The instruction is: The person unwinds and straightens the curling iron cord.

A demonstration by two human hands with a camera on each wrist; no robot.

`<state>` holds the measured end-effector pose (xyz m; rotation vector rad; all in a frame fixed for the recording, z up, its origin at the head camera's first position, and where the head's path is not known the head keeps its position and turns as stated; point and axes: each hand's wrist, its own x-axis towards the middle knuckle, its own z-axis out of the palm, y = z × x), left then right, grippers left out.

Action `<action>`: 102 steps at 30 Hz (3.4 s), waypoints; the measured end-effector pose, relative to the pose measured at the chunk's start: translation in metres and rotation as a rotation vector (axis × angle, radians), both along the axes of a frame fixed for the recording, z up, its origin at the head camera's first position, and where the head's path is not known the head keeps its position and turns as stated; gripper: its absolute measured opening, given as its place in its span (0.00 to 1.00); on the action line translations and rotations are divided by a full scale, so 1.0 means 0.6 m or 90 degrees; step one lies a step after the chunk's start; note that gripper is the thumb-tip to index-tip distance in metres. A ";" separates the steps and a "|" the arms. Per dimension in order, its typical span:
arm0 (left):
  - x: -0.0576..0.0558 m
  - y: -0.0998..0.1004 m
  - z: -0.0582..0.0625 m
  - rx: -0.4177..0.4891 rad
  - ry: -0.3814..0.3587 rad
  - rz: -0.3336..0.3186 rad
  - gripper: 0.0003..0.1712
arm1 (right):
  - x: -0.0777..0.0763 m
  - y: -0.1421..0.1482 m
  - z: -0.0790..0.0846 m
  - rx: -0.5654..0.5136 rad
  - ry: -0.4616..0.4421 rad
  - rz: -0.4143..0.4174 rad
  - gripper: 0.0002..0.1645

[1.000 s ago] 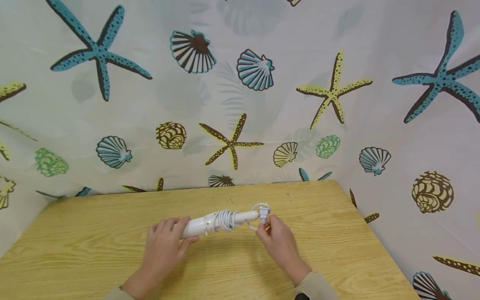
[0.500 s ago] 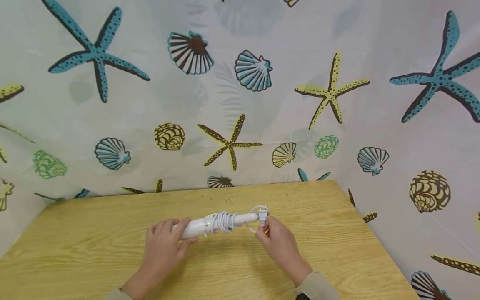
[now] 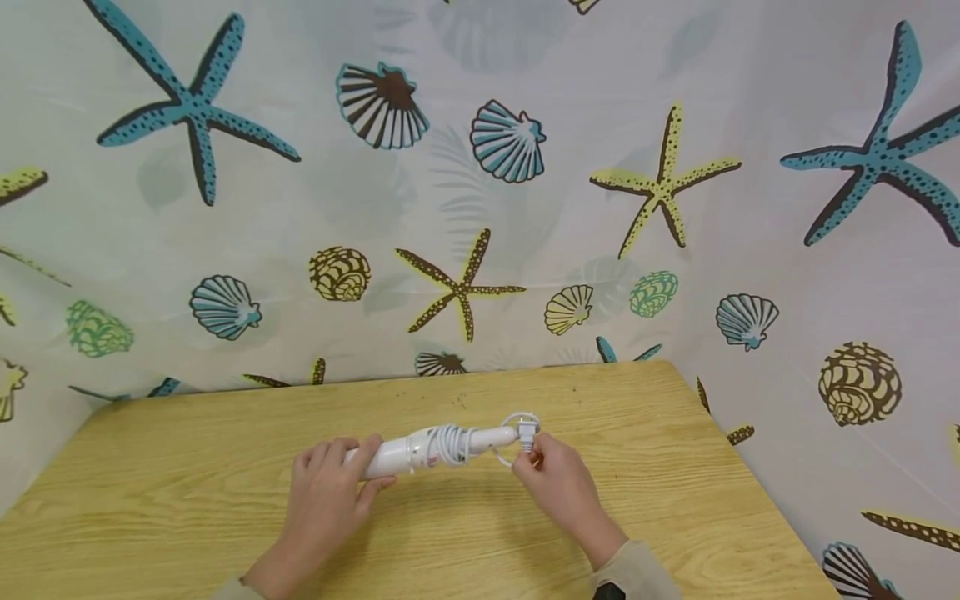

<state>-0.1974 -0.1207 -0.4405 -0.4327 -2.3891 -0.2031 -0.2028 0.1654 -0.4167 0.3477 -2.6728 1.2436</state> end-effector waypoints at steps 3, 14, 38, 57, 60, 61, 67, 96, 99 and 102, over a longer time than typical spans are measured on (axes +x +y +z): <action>0.002 0.001 0.002 -0.004 0.013 -0.006 0.30 | -0.001 0.000 0.000 -0.035 -0.001 -0.020 0.07; 0.002 0.003 0.000 -0.004 0.010 -0.008 0.30 | -0.002 -0.001 0.004 -0.095 0.000 -0.042 0.15; 0.005 0.003 0.000 0.004 0.020 -0.008 0.29 | -0.003 0.000 0.009 -0.056 -0.020 0.016 0.19; 0.002 -0.001 0.003 -0.007 0.011 -0.033 0.29 | -0.015 0.040 0.016 0.051 -0.074 0.191 0.15; 0.002 -0.003 0.004 -0.007 0.011 -0.037 0.29 | -0.016 0.041 0.013 0.094 -0.032 0.195 0.11; 0.002 -0.004 0.005 -0.010 0.011 -0.038 0.29 | -0.016 0.042 0.013 0.114 -0.017 0.195 0.10; 0.003 -0.005 0.008 -0.025 0.012 -0.043 0.29 | -0.013 0.046 0.019 0.205 0.011 0.197 0.10; 0.005 -0.003 0.008 0.009 -0.031 -0.044 0.30 | -0.002 0.066 0.039 -0.009 -0.149 0.320 0.07; 0.005 -0.005 0.012 -0.002 -0.025 -0.031 0.30 | -0.008 0.068 0.024 -0.021 -0.123 0.292 0.09; 0.004 -0.007 0.013 -0.005 -0.028 -0.020 0.31 | -0.011 0.067 0.015 -0.026 -0.085 0.260 0.10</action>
